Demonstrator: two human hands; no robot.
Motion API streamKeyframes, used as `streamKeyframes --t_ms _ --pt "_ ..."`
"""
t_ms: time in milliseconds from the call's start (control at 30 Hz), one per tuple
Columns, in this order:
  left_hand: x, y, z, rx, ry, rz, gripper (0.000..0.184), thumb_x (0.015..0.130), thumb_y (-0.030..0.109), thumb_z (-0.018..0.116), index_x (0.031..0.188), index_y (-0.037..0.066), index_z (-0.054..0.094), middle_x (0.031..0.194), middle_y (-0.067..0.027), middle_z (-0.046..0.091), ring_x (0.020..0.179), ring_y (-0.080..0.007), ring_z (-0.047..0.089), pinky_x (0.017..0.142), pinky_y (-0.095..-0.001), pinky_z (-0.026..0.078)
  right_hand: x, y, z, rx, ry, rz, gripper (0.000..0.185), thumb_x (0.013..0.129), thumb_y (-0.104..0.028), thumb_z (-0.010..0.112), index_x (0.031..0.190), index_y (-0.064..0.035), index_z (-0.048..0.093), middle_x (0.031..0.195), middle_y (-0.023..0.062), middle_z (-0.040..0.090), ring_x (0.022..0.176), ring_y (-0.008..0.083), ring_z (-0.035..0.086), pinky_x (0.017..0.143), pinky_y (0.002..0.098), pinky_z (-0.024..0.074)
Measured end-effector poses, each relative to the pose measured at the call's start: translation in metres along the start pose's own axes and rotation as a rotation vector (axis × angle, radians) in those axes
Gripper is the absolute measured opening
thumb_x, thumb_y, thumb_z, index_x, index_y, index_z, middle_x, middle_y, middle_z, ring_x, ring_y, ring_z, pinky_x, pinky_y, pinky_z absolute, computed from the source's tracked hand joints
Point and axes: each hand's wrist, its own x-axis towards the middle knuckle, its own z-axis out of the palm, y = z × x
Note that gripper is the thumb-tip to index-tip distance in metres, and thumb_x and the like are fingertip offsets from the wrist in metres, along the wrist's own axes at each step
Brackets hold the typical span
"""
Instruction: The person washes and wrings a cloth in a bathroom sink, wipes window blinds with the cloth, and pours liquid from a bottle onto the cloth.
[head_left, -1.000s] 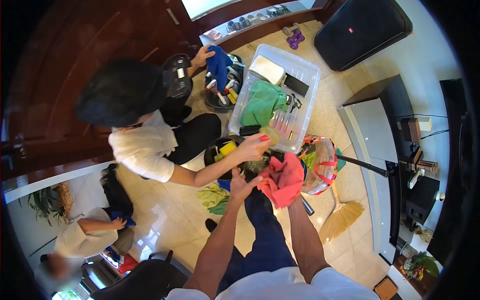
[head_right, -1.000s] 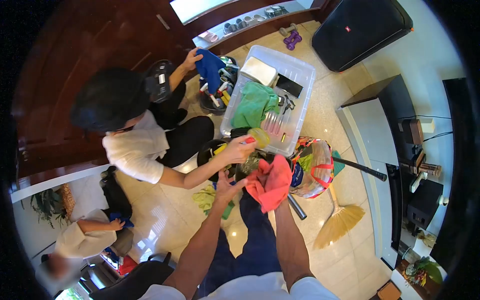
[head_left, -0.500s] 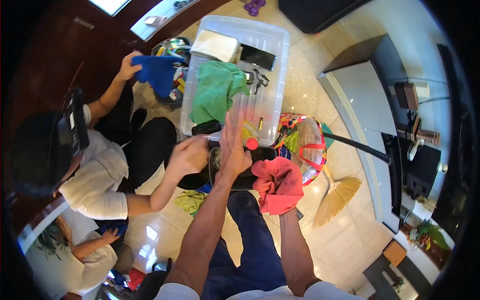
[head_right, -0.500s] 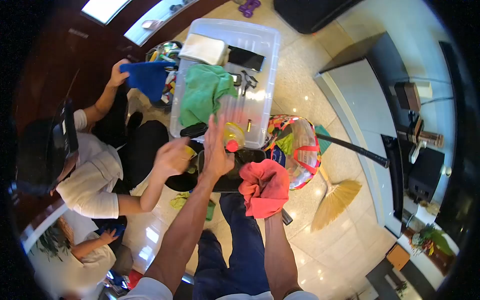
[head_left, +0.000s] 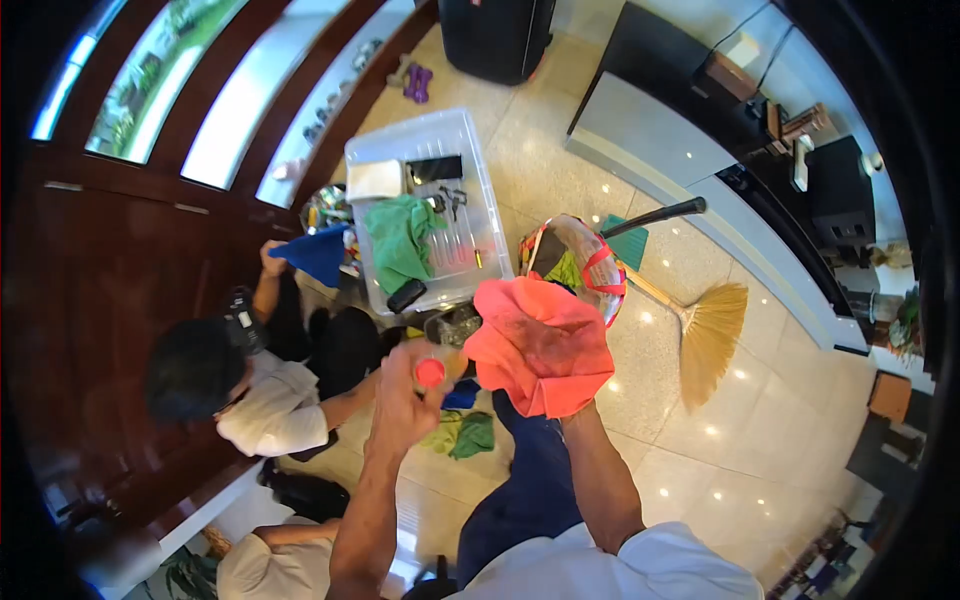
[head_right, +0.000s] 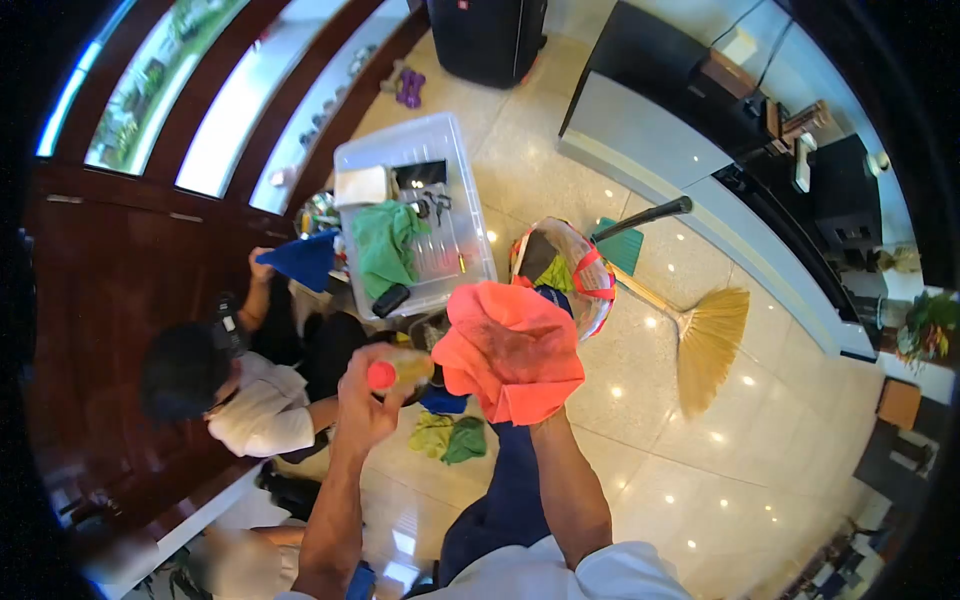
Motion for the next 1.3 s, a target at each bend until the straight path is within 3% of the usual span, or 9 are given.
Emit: streamKeyframes --t_ms 267,400,467,567,700,867,1000,1200,1300 --pt "-0.171 0.191 -0.07 0.109 0.088 0.272 0.052 0.066 0.012 0.077 0.112 0.0 0.054 0.097 -0.0139 0.061 0.091 -0.0306 0.059 0.08 -0.0371 0.047 -0.219 -0.002 0.104 -0.008 -0.277 -0.075 0.033 0.09 -0.022 0.062 0.114 -0.0034 0.052 0.099 0.0143 0.061 0.08 0.0204 0.057 0.07 0.0283 0.0432" --pt "-0.245 0.261 -0.09 0.623 -0.016 0.391 0.052 0.059 0.008 0.071 0.107 -0.001 0.053 0.092 -0.0173 0.058 0.083 -0.0358 0.054 0.07 -0.0439 0.045 -0.335 0.009 0.13 -0.221 -0.453 -0.143 0.039 0.09 -0.025 0.063 0.12 -0.0031 0.053 0.105 0.0156 0.065 0.086 0.022 0.062 0.076 0.0288 0.0473" --pt "-0.272 0.284 -0.09 0.772 0.036 0.611 0.052 0.059 0.007 0.068 0.107 -0.002 0.05 0.091 -0.0187 0.056 0.083 -0.0363 0.055 0.07 -0.0434 0.045 -0.362 0.017 0.117 -0.738 -0.612 -0.436 0.043 0.089 -0.023 0.065 0.125 -0.004 0.051 0.112 0.015 0.065 0.089 0.0224 0.063 0.081 0.0283 0.0484" --pt "-0.311 0.312 -0.088 0.757 -0.046 0.428 0.051 0.06 0.009 0.067 0.106 -0.003 0.048 0.092 -0.0193 0.055 0.085 -0.0376 0.056 0.071 -0.0447 0.045 -0.393 0.023 0.091 -1.352 -0.49 -1.292 0.049 0.084 -0.014 0.07 0.126 -0.0032 0.048 0.119 0.0104 0.065 0.088 0.0196 0.064 0.083 0.0271 0.0487" --pt "-0.341 0.35 -0.084 1.087 -0.099 0.458 0.051 0.063 0.013 0.069 0.106 -0.003 0.049 0.092 -0.0178 0.056 0.082 -0.0336 0.057 0.07 -0.0432 0.044 -0.432 0.011 0.099 -1.349 -0.613 -1.372 0.046 0.082 -0.013 0.071 0.121 -0.0031 0.051 0.119 0.0069 0.066 0.084 0.0155 0.064 0.079 0.0255 0.048" --pt "-0.358 0.404 -0.073 1.541 -0.192 0.399 0.058 0.062 0.019 0.074 0.111 -0.004 0.052 0.096 -0.013 0.057 0.089 -0.0265 0.056 0.073 -0.0388 0.042 -0.468 -0.017 0.11 -1.071 -0.791 -0.922 0.034 0.079 -0.013 0.073 0.104 -0.0038 0.053 0.115 0.0032 0.068 0.078 0.0129 0.063 0.071 0.0252 0.0467" --pt "-0.353 0.452 -0.049 1.708 -0.257 0.401 0.067 0.059 0.031 0.077 0.111 -0.005 0.053 0.094 -0.0113 0.056 0.088 -0.0236 0.054 0.07 -0.0373 0.039 -0.463 -0.032 0.087 -1.031 -0.835 -1.03 0.036 0.076 -0.015 0.076 0.101 -0.0034 0.053 0.115 0.0064 0.068 0.077 0.0145 0.063 0.069 0.0265 0.0465" --pt "-0.333 0.508 0.003 1.865 -0.33 0.479 0.041 0.071 0.02 0.063 0.102 -0.007 0.06 0.08 -0.0087 0.055 0.079 -0.0226 0.054 0.066 -0.0369 0.038 -0.479 -0.08 0.072 -0.979 -0.666 -1.372 0.033 0.068 -0.019 0.081 0.088 -0.0067 0.058 0.084 0.003 0.068 0.068 0.0186 0.06 0.063 0.0299 0.0457" --pt "-0.321 0.531 0.022 1.893 -0.336 0.535 0.027 0.072 0.018 0.06 0.089 -0.004 0.063 0.075 -0.0085 0.054 0.075 -0.024 0.053 0.064 -0.0409 0.04 -0.489 -0.104 0.067 -0.893 -0.667 -1.168 0.03 0.065 -0.021 0.082 0.081 -0.0082 0.06 0.07 0.0008 0.06 0.064 0.0214 0.058 0.061 0.033 0.045"
